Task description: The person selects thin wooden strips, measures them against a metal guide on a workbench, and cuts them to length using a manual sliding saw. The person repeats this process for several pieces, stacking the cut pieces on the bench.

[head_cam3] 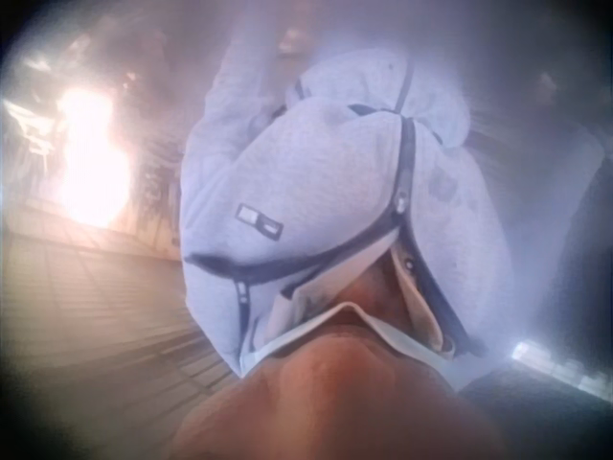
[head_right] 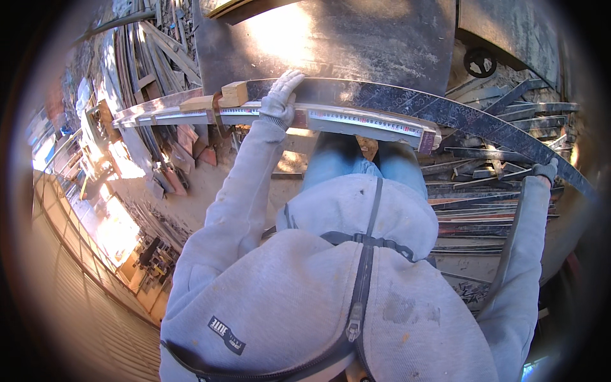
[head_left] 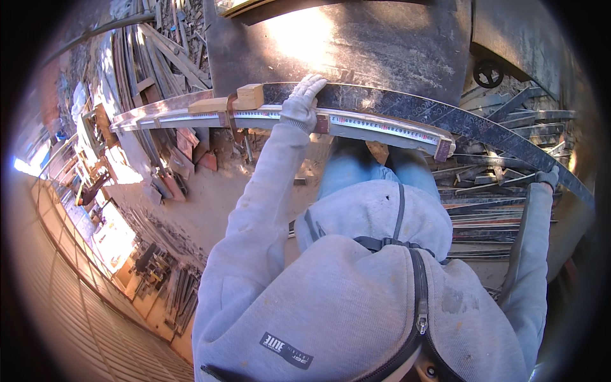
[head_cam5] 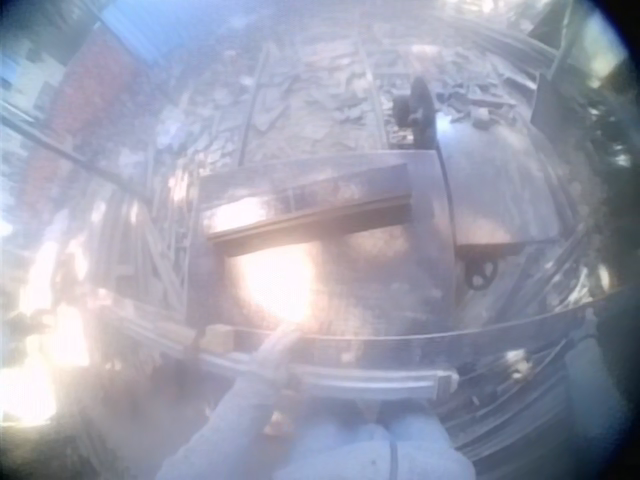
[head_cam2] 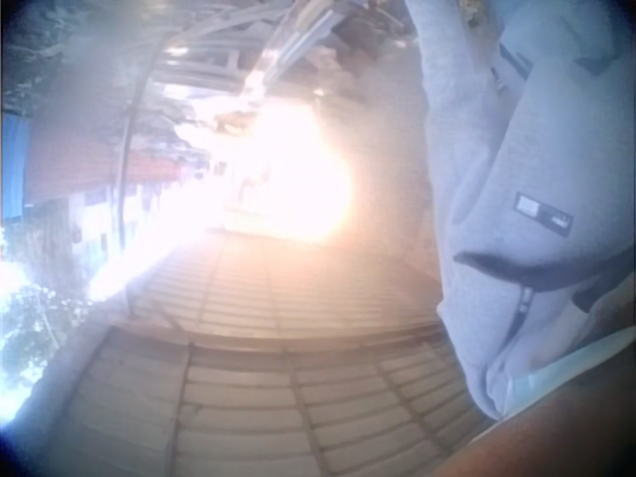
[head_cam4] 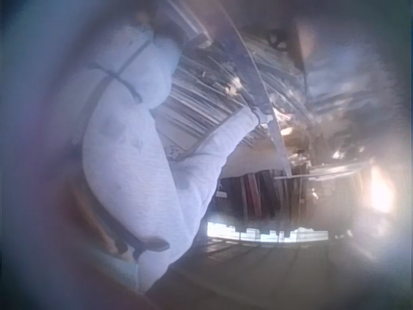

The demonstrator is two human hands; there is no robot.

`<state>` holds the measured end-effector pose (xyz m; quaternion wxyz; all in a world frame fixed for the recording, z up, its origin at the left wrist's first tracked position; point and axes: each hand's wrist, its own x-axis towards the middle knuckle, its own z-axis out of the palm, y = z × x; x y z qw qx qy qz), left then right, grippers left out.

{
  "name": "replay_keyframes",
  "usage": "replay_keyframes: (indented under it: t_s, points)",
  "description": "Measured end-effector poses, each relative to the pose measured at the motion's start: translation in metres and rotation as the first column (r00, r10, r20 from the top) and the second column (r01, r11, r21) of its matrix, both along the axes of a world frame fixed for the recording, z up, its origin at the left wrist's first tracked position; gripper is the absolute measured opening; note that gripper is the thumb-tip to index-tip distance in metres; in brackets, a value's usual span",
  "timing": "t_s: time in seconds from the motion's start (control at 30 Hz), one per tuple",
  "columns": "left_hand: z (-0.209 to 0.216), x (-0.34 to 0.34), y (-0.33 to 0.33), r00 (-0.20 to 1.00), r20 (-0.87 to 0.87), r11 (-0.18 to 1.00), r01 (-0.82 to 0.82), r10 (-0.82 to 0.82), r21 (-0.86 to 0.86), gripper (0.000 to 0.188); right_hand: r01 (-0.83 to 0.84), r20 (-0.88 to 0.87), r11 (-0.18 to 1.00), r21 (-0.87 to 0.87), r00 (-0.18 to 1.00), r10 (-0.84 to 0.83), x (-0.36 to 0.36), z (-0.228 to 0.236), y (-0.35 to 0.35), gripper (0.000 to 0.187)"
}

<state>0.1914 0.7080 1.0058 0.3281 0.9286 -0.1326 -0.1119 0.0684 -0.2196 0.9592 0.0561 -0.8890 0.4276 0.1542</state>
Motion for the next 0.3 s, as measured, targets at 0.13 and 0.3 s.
replay_keyframes:
  t_s: [0.13,0.3]
  points:
    - [0.001,-0.002,-0.001,1.0,0.02,1.0,0.004,-0.004,0.025,0.05,-0.053,-0.062,0.999,-0.003,0.997,0.052,0.0,0.005,0.01,0.058]
    - [0.004,-0.002,-0.002,1.0,-0.001,0.999,0.03,-0.03,0.038,0.051,-0.143,-0.145,0.979,-0.146,0.982,0.122,0.006,0.016,0.05,0.053]
